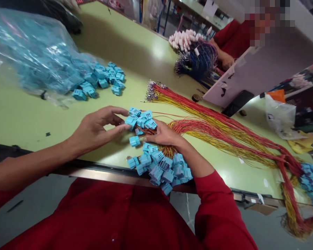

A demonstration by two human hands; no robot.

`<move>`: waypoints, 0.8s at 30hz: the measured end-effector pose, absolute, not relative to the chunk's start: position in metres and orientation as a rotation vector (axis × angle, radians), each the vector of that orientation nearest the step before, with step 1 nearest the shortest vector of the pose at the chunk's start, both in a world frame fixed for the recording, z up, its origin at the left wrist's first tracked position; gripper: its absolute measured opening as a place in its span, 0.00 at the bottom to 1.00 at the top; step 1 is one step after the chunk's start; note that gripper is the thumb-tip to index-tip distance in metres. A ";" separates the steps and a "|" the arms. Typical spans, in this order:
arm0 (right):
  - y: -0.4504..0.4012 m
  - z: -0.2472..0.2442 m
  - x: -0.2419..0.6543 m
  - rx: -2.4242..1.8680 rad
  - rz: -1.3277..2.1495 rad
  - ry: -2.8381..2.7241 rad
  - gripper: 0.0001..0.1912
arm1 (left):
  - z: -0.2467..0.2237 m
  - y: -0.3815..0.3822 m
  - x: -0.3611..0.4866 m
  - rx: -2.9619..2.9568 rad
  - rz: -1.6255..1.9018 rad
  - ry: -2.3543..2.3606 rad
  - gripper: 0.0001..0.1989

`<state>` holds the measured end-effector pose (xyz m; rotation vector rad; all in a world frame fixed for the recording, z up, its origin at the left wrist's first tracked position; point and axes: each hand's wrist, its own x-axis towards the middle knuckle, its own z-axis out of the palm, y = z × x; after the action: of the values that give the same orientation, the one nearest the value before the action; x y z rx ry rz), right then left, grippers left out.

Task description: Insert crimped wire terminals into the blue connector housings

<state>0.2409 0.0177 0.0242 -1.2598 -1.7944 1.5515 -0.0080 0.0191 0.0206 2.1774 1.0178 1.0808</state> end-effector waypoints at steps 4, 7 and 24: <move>0.018 0.020 0.238 -1.360 1.402 -1.687 0.13 | 0.024 -0.006 -0.007 2.471 1.109 0.747 0.18; 0.019 0.020 0.236 -1.365 1.439 -1.576 0.12 | 0.014 -0.020 -0.005 2.476 0.701 0.577 0.15; 0.021 0.026 0.242 -1.284 1.562 -1.465 0.15 | -0.007 0.022 0.017 1.846 0.525 0.762 0.20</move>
<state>0.2421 0.0214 0.0258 -1.2841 -1.4654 1.5625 0.0169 0.0219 -0.0069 1.8457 0.7615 0.5255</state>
